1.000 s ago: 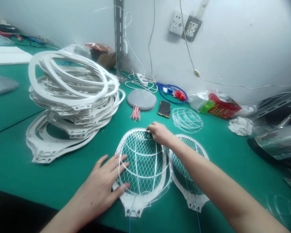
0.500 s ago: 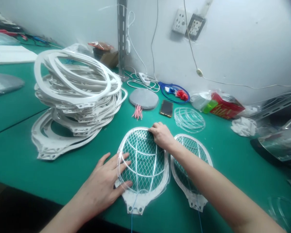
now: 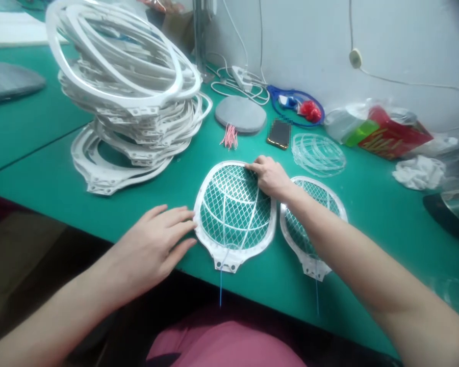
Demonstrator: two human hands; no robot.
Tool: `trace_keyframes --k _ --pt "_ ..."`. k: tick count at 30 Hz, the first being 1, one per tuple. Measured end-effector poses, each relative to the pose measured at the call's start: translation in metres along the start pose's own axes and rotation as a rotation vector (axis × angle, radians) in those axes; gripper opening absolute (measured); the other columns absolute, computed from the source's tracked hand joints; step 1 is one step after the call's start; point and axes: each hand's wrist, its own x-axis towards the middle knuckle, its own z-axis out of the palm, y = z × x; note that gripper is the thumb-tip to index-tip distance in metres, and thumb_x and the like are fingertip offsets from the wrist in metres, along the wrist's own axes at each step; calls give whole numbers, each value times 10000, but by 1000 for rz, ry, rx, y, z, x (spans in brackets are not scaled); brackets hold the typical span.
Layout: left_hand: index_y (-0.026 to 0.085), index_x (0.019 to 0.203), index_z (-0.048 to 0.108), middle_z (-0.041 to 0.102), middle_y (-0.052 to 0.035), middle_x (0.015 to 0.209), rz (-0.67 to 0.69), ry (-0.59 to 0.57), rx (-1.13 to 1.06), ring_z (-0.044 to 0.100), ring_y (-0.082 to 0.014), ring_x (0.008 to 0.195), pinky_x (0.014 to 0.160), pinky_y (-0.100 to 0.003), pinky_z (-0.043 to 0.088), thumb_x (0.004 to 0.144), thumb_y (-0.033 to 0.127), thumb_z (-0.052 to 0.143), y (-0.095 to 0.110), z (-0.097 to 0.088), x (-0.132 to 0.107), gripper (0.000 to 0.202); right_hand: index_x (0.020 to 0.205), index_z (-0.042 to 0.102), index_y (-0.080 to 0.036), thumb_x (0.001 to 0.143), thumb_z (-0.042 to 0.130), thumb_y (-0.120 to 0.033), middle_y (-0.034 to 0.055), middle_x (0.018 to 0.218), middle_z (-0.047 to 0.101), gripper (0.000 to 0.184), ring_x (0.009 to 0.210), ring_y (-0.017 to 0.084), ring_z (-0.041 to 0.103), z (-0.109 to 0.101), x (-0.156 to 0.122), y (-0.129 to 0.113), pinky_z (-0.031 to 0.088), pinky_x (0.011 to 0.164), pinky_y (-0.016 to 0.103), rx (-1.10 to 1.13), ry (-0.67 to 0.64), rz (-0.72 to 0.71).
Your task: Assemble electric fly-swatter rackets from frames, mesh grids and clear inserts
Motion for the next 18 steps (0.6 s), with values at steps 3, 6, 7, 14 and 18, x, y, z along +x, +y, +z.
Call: trace_keyframes --k 3,6,7,14,18 --pt "201 913 618 652 -39 969 49 80 -73 584 -191 916 804 -340 412 846 250 495 11 -3 0 148 1214 552 -245 802 360 -58 87 1114 527 491 930 225 447 1 -1 -1 355 739 325 -3 -3 7" --pt "204 889 619 653 -21 943 173 2 -192 581 -156 908 857 -335 386 863 204 474 21 3 11 148 1206 558 -244 801 359 -56 90 1117 525 490 935 225 448 0 -1 -1 356 739 324 -2 -9 14" --pt "201 878 622 654 -20 926 197 -27 -218 583 -149 898 876 -337 382 870 203 465 23 6 14 157 1200 563 -240 801 358 -56 91 1114 526 485 935 225 449 0 -1 -2 358 738 323 0 -9 16" --pt "194 964 629 639 -48 946 276 -86 -219 574 -156 926 911 -333 408 880 182 447 19 12 15 201 1190 567 -207 807 362 -66 107 1083 526 457 910 223 448 0 0 -1 367 725 322 11 7 12" --pt "204 1008 611 643 -54 971 355 -69 -164 565 -171 969 931 -360 392 885 153 422 15 12 12 231 1178 572 -205 816 362 -78 106 1081 524 438 904 223 440 2 0 0 365 723 324 31 18 11"
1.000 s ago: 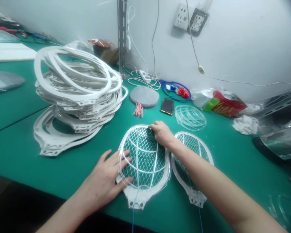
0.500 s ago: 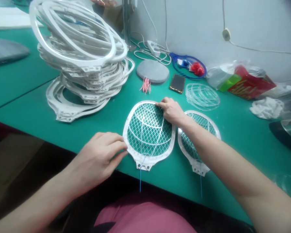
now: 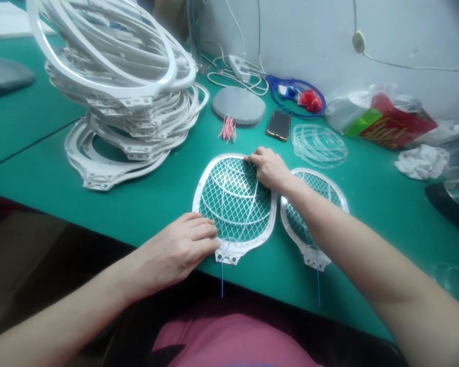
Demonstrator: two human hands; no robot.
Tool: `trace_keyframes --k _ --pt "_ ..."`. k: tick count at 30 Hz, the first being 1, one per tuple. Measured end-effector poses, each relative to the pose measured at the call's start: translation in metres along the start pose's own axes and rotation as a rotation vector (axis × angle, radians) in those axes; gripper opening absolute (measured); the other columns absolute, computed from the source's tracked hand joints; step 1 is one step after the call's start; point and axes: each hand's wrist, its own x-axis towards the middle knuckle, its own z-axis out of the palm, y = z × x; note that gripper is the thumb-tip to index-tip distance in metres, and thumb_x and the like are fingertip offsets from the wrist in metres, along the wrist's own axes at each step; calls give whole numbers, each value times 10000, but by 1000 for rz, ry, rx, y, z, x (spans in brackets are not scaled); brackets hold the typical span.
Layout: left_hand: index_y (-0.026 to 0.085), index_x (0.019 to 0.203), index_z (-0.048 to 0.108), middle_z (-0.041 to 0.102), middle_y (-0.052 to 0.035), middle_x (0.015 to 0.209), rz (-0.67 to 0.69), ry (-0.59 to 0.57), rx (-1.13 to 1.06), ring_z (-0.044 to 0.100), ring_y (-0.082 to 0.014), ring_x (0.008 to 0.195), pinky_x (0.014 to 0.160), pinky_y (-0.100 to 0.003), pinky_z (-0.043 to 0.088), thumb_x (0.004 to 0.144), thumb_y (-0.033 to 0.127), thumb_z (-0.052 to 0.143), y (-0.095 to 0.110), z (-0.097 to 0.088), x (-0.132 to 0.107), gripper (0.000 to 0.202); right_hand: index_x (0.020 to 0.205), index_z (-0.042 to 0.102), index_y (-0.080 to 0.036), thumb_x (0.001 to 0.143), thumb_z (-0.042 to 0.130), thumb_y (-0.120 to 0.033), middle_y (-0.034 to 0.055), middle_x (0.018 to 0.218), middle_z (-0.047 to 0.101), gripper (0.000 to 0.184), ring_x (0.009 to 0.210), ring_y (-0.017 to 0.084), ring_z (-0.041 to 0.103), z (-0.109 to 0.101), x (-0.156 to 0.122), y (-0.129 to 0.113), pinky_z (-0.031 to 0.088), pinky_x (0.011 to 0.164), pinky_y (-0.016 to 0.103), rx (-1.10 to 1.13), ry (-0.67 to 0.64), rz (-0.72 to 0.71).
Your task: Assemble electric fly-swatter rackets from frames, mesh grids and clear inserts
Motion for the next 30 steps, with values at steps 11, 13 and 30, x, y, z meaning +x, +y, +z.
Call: trace_keyframes --k 11,13,30 --pt "214 986 607 665 -17 959 -40 100 -65 575 -153 989 946 -337 362 840 153 528 -2 9 -1 177 1135 591 -206 817 356 -77 100 1045 526 416 882 222 434 6 2 5 358 722 325 25 45 -17" --pt "212 994 606 669 -14 956 -62 109 -70 576 -153 987 947 -340 360 833 157 544 0 10 0 181 1120 596 -212 816 358 -74 97 1036 523 410 880 222 432 9 3 6 355 727 328 25 53 -14" --pt "176 908 620 625 -53 910 -121 81 -130 578 -164 870 849 -358 437 836 144 519 4 5 7 128 1122 587 -202 835 344 -98 104 1042 513 390 881 231 419 11 3 7 347 720 340 26 64 -17"
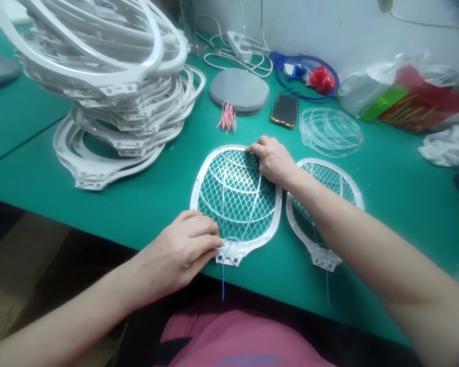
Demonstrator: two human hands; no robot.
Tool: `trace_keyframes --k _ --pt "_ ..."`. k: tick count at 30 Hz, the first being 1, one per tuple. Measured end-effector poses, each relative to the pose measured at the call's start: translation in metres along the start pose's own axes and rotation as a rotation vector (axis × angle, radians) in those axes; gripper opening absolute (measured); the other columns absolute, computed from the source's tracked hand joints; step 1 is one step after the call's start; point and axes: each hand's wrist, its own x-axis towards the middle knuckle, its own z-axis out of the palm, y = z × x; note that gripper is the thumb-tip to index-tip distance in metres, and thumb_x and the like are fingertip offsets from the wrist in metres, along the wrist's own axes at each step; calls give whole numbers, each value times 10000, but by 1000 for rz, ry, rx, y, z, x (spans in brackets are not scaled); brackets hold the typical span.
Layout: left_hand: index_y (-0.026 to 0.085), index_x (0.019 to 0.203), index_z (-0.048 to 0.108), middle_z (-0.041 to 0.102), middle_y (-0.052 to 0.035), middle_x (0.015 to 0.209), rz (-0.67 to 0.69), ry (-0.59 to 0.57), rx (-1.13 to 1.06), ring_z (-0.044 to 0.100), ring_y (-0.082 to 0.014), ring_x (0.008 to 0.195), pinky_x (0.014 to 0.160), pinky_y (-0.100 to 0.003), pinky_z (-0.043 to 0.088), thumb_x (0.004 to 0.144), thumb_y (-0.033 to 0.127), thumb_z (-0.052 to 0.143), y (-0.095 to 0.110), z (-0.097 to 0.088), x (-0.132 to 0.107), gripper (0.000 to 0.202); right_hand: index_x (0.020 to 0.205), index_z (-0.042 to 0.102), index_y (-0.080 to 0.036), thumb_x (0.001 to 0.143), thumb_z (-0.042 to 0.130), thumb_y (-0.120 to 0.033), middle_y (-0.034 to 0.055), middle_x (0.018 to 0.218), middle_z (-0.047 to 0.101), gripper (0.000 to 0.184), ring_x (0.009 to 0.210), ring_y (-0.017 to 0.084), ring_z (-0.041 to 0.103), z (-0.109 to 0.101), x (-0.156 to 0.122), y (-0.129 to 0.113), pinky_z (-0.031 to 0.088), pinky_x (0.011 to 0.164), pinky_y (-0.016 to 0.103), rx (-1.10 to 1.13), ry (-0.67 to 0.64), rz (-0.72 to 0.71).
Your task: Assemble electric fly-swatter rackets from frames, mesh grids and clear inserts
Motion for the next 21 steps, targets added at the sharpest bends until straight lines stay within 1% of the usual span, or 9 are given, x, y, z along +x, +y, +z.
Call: trace_keyframes --k 4,9,12,16,21 --pt "172 913 629 625 -49 895 35 -34 22 581 -152 857 871 -349 438 842 144 511 -2 -3 2 141 1123 586 -198 838 341 -98 106 1041 512 389 876 231 420 0 0 -1 348 721 340 1 1 4" --pt "178 998 608 647 -47 950 76 -23 89 590 -152 933 969 -379 404 854 133 485 -5 2 -7 195 1133 575 -201 846 328 -94 107 1049 501 394 884 232 411 0 0 -1 346 720 342 -9 -2 7" --pt "182 1031 591 646 -51 988 79 -22 109 584 -154 970 1003 -403 382 859 131 476 -6 5 -11 213 1134 579 -202 848 331 -99 104 1044 504 393 876 229 412 0 -1 -1 344 716 337 -4 3 6" --pt "183 1015 587 642 -49 1003 58 -36 117 584 -150 974 1020 -399 366 856 131 478 -5 5 -11 200 1130 585 -198 842 345 -99 104 1044 511 388 872 230 416 0 -2 -1 344 715 335 -3 -1 3" --pt "166 1047 564 631 -66 1048 62 -59 156 550 -183 1050 1051 -411 299 843 195 523 2 4 -11 210 1126 587 -194 834 352 -87 110 1049 516 390 890 237 432 1 3 1 347 714 342 -19 -1 20"
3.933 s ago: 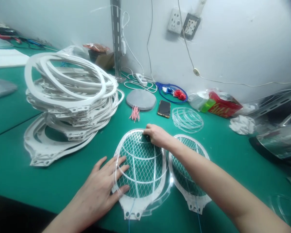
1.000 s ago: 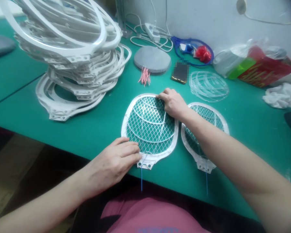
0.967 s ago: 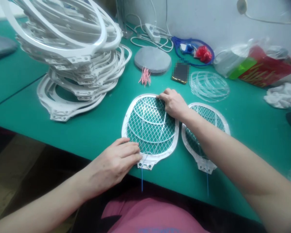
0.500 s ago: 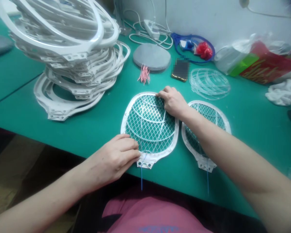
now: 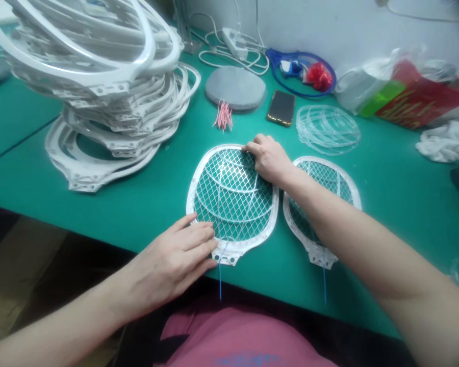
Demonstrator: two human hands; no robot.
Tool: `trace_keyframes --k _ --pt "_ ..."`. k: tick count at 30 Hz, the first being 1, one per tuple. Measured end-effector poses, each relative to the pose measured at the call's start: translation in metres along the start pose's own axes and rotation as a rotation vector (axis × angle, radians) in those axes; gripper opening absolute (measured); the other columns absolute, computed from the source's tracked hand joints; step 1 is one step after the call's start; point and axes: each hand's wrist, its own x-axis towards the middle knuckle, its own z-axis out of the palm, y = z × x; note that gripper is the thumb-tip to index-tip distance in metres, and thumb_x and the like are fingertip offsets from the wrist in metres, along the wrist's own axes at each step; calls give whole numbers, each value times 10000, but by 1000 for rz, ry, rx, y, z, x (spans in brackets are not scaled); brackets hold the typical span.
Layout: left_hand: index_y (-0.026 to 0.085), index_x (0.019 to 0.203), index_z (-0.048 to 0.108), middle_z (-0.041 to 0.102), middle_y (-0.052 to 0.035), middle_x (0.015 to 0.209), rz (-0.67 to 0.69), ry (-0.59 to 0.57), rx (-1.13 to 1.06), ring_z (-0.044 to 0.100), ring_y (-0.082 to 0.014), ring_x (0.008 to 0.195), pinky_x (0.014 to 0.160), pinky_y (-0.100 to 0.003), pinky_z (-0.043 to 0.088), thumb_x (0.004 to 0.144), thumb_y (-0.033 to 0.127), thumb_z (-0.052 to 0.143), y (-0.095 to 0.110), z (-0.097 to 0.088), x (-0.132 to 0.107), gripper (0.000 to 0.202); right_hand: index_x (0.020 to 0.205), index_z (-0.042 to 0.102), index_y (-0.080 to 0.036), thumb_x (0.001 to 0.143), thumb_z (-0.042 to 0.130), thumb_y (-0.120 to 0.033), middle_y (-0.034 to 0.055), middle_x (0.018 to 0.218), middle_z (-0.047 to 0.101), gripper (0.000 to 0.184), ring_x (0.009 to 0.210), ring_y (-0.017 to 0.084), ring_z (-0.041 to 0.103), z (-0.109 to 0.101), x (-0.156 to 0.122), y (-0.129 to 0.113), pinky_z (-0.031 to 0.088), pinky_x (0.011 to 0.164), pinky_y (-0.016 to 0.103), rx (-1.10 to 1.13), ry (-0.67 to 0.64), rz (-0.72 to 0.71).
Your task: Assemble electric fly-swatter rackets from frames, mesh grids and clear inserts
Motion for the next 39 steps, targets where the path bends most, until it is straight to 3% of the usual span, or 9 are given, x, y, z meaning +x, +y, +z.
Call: trace_keyframes --k 3,7,10,14,24,28,33,36,39 --pt "181 1047 563 628 -64 1054 -11 -8 50 557 -186 1023 1020 -416 301 858 224 499 4 -1 0 204 1126 589 -197 827 373 -81 111 1060 529 386 917 248 447 -13 -3 -8 345 723 357 -30 -26 -3" --pt "206 1079 566 589 -84 1109 -63 -54 135 534 -223 1028 934 -430 335 858 265 487 6 -4 -2 242 1003 624 -177 838 426 -122 97 993 578 263 847 207 494 -46 -37 -49 358 675 318 96 -89 -37" --pt "225 1037 590 591 -69 1048 -78 -59 141 533 -217 976 844 -389 377 857 240 484 5 -5 -3 209 755 625 -182 822 506 -212 25 706 601 139 604 122 483 -59 -75 -85 329 533 245 387 -425 -66" --pt "226 1038 597 605 -50 1000 -30 -49 86 535 -201 939 837 -365 387 856 257 493 0 -3 -2 212 645 593 -167 798 524 -186 1 605 577 168 536 94 458 -54 -98 -103 286 485 228 445 -500 -72" --pt "217 990 610 606 -49 957 -88 -88 29 534 -204 912 803 -376 406 863 265 481 2 -5 2 188 658 608 -152 744 566 -164 -5 557 532 96 496 90 409 -48 -85 -112 255 488 232 337 -555 -72" --pt "201 1000 612 599 -70 988 -103 -45 15 535 -205 930 824 -378 419 858 241 479 9 -5 7 198 686 592 -153 812 517 -210 2 620 566 157 544 94 457 -46 -97 -95 302 516 223 410 -404 -22" --pt "171 1074 607 592 -104 1076 -225 118 82 543 -233 988 837 -359 440 856 296 470 -12 -11 26 286 1029 590 -115 891 429 -261 133 1047 593 257 932 217 521 -36 -94 -43 378 755 322 59 -3 147" --pt "118 1084 610 589 -140 1082 -376 147 239 562 -268 947 776 -382 447 869 311 399 -43 -13 39 358 1220 484 -112 892 434 -307 155 1256 496 385 1131 265 427 -28 -80 -23 320 883 396 -17 22 107" --pt "122 1037 633 597 -136 1081 -396 60 291 568 -272 948 762 -383 433 879 284 340 -64 -14 45 371 1265 433 -95 894 414 -290 155 1223 522 419 1110 251 444 -24 -65 -19 305 881 386 -17 -2 43"
